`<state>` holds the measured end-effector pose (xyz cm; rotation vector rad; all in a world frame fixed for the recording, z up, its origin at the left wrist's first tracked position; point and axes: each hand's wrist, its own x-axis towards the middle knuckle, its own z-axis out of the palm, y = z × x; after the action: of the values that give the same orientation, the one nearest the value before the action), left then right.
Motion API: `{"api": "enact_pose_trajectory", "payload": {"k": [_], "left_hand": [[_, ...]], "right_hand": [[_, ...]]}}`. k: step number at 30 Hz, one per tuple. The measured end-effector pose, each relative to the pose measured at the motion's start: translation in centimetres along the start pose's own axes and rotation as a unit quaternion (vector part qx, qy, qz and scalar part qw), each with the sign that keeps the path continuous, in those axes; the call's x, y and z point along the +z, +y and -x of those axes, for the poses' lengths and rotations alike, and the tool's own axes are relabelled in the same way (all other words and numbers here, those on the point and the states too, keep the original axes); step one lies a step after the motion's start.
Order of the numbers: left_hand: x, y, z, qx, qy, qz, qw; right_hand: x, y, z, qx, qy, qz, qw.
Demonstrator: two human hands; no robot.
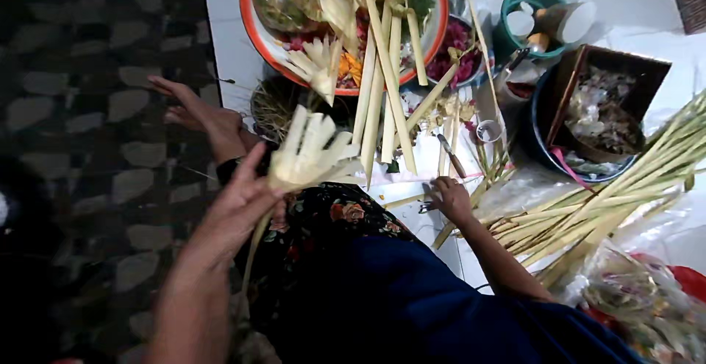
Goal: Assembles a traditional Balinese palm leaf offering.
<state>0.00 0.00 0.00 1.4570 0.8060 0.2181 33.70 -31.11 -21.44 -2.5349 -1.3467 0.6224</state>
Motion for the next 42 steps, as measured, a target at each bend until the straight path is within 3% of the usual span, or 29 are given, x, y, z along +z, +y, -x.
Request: {"api": "enact_pose_trajectory", "payload": {"k": [2, 7, 12, 15, 18, 20, 23, 28, 31, 35, 38, 42], "left_hand": [[1.3, 0.0, -0.6, -0.031, -0.014, -0.020, 0.999], [2.9, 0.4, -1.4, -0.047, -0.045, -0.034, 0.997], [3.3, 0.6, -1.0, -0.043, -0.044, -0.048, 0.997], [3.3, 1.1, -0.3, -0.043, -0.027, -0.092, 0.994], [3.5, 1.1, 0.1, -0.039, -0.014, -0.134, 0.990], [3.6, 0.8, 0.2, -0.035, -0.015, -0.153, 0.987], [4.0, 0.6, 0.2, -0.037, -0.018, -0.185, 0.982], [3.9, 0.3, 0.5, -0.040, -0.019, -0.215, 0.976], [4.0, -0.3, 0.6, -0.024, -0.010, -0.220, 0.975], [4.3, -1.1, 0.6, -0.013, -0.011, -0.202, 0.979], [4.5, -1.7, 0.5, -0.019, -0.022, -0.183, 0.983], [4.5, -2.0, -0.1, -0.045, -0.057, -0.138, 0.988]], "right_hand": [[-0.2, 0.9, 0.1, 0.026, 0.028, 0.004, 0.999], [0.9, 0.5, 1.3, -0.087, -0.098, 0.046, 0.990], [2.3, 0.3, 0.8, -0.085, -0.038, 0.059, 0.994], [1.7, 0.6, 0.8, -0.041, 0.021, -0.056, 0.997], [0.4, 0.4, 0.7, 0.082, 0.052, -0.224, 0.970], [-0.2, 0.5, 0.3, 0.141, 0.037, -0.319, 0.937], [-0.2, 1.0, -0.2, 0.153, -0.003, -0.386, 0.910], [-1.4, -0.2, -0.5, 0.095, -0.031, -0.234, 0.967], [-2.1, -1.0, -0.8, 0.027, 0.057, -0.141, 0.988], [-4.6, -3.2, -1.5, -0.037, 0.165, -0.170, 0.971], [-7.9, -6.3, -2.4, -0.062, 0.111, -0.242, 0.962], [-13.2, -11.9, -3.1, -0.205, -0.021, -0.228, 0.952]]}}
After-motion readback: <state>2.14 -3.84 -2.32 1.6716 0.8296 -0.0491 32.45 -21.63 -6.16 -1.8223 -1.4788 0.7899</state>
